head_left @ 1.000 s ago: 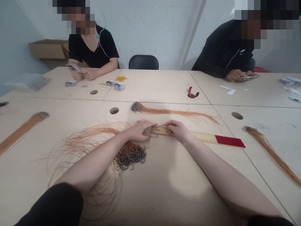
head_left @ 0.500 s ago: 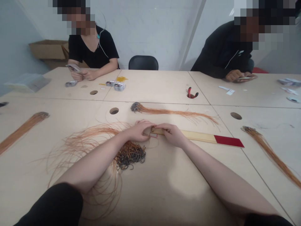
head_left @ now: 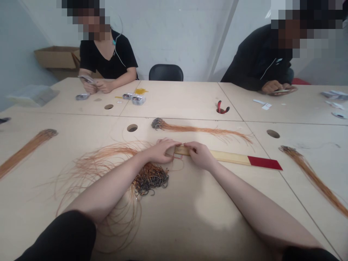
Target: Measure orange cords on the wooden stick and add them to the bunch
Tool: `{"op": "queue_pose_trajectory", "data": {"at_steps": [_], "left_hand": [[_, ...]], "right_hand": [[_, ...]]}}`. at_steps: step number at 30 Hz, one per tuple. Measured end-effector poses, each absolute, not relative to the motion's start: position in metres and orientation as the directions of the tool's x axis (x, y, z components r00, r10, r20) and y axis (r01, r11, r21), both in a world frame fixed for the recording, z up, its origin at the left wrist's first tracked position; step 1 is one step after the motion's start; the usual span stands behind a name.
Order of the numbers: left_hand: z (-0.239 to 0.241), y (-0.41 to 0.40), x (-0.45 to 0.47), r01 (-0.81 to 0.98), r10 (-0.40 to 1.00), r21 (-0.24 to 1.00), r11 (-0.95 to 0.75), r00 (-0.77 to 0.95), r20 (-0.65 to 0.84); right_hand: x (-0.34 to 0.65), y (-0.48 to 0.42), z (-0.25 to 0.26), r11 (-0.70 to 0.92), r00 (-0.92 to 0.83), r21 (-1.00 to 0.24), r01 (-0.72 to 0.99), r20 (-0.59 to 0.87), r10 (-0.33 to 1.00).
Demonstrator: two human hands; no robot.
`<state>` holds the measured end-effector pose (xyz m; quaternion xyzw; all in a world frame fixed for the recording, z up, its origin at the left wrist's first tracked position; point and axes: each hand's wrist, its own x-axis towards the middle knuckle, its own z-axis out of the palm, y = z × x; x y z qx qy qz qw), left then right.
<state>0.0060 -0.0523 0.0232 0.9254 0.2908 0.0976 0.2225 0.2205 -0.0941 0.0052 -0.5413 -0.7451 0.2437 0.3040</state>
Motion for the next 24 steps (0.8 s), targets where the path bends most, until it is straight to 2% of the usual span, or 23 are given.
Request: {"op": "queue_pose_trajectory", "data": {"at_steps": [5,15,24], "left_hand": [[0.0227,-0.0515,0.0058,0.486,0.576,0.471,-0.736,0.815,0.058],[0.0232,-0.0511,0.0052,0.500,0.589,0.478,-0.722,0.807,0.045],[0.0238,-0.0525,0.0054,0.494,0.582,0.465,-0.735,0.811,0.058]], "right_hand": [[0.2209,-0.0945,0.0027,0.351,-0.282,-0.696,0.626,0.217,0.934],[0.2160,-0.0987,0.0038,0.506,-0.426,-0.752,0.423,0.329,0.843],[0.2159,-0.0991,0.0040,0.438,-0.363,-0.729,0.526,0.274,0.891]]}}
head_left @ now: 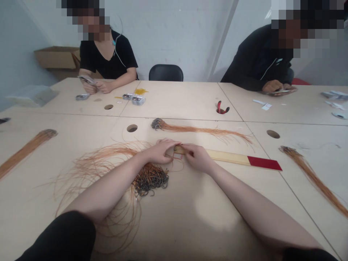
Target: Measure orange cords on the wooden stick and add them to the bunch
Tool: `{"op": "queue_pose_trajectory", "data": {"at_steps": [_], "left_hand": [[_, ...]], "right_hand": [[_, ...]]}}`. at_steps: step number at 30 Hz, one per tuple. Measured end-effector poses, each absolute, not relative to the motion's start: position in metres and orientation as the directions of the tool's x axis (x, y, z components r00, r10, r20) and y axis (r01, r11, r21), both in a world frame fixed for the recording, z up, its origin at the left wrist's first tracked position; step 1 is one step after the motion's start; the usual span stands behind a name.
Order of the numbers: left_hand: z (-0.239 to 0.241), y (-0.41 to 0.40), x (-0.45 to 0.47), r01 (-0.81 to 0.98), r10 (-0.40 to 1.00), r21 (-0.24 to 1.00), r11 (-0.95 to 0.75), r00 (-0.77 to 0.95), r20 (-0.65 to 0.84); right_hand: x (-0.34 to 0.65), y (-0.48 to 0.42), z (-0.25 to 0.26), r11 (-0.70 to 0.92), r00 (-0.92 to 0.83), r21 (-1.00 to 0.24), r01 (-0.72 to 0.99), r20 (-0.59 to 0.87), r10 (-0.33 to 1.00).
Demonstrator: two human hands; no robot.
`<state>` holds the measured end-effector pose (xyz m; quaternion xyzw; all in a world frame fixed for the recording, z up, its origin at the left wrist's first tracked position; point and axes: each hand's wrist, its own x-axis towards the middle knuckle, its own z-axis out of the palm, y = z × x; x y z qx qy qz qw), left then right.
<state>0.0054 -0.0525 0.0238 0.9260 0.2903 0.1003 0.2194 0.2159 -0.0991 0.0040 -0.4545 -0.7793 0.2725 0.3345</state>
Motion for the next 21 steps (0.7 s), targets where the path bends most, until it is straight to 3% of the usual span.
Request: {"op": "queue_pose_trajectory", "data": {"at_steps": [8,21], "left_hand": [[0.0231,-0.0514,0.0055,0.500,0.585,0.468,-0.729,0.810,0.045],[0.0232,-0.0491,0.0051,0.471,0.541,0.441,-0.764,0.840,0.043]], "right_hand": [[0.2182,-0.0992,0.0061,0.407,-0.320,-0.673,0.617,0.259,0.912],[0.2222,-0.0943,0.0036,0.323,-0.235,-0.685,0.653,0.221,0.946]]}}
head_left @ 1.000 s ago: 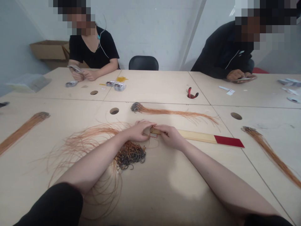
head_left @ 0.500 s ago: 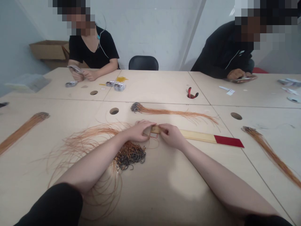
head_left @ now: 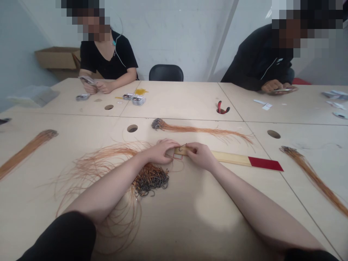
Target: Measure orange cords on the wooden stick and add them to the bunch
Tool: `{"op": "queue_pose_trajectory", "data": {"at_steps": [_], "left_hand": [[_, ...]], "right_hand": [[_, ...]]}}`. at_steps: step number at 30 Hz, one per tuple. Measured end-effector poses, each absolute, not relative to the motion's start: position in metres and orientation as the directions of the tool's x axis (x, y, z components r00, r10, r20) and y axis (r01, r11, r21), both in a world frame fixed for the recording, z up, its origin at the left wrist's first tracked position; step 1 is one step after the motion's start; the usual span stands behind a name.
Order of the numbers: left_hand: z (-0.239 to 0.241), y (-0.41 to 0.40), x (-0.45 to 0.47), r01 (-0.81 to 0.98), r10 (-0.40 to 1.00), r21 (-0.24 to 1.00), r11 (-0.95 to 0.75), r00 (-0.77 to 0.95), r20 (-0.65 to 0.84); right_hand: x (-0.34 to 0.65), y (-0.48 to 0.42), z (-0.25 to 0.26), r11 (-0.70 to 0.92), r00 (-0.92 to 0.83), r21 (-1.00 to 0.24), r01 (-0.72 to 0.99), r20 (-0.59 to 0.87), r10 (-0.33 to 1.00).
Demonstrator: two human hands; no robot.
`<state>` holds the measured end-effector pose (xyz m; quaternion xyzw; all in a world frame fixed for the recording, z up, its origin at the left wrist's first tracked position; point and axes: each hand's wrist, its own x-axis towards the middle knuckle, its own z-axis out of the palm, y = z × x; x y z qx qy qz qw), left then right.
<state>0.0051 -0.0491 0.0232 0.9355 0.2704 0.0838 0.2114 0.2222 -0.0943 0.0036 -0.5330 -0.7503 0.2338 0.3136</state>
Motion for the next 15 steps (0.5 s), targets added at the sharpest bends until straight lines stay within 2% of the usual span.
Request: {"op": "queue_pose_trajectory", "data": {"at_steps": [15], "left_hand": [[0.019,-0.049,0.003,0.484,0.566,0.454,-0.748,0.822,0.056]], "right_hand": [[0.214,-0.105,0.017,0.463,-0.459,-0.759,0.459,0.243,0.855]]}}
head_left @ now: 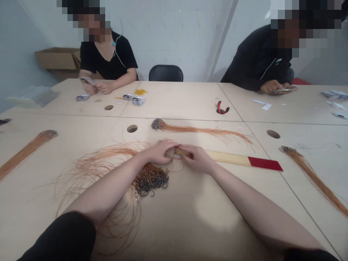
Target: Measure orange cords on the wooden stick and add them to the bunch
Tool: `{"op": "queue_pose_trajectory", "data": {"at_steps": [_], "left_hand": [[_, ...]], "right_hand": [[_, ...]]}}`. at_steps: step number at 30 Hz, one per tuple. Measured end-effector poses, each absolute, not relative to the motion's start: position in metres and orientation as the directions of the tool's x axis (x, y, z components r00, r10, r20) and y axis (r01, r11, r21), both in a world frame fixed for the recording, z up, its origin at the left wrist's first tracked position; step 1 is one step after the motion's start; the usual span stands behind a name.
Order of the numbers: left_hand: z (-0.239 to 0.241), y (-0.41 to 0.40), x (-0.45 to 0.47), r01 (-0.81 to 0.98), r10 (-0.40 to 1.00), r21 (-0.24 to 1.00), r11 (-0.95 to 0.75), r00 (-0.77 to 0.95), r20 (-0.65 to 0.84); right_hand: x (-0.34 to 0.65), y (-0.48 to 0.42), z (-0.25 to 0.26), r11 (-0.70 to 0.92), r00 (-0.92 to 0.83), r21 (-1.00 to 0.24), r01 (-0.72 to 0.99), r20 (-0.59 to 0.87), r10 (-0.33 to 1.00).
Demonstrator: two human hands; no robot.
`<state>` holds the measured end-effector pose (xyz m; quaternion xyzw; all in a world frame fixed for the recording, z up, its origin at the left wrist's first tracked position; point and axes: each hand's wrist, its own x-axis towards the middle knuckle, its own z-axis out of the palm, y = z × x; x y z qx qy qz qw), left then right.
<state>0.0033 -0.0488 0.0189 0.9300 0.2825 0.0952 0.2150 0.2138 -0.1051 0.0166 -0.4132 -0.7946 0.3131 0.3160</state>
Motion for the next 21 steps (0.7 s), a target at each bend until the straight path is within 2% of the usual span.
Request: {"op": "queue_pose_trajectory", "data": {"at_steps": [12,21], "left_hand": [[0.0265,-0.0534,0.0056,0.534,0.622,0.480,-0.696,0.782,0.032],[0.0272,-0.0548,0.0059,0.540,0.632,0.493,-0.682,0.774,0.027]], "right_hand": [[0.2132,-0.1070,0.0159,0.483,-0.468,-0.736,0.475,0.253,0.847],[0.2166,-0.1017,0.0075,0.426,-0.337,-0.679,0.598,0.269,0.902]]}}
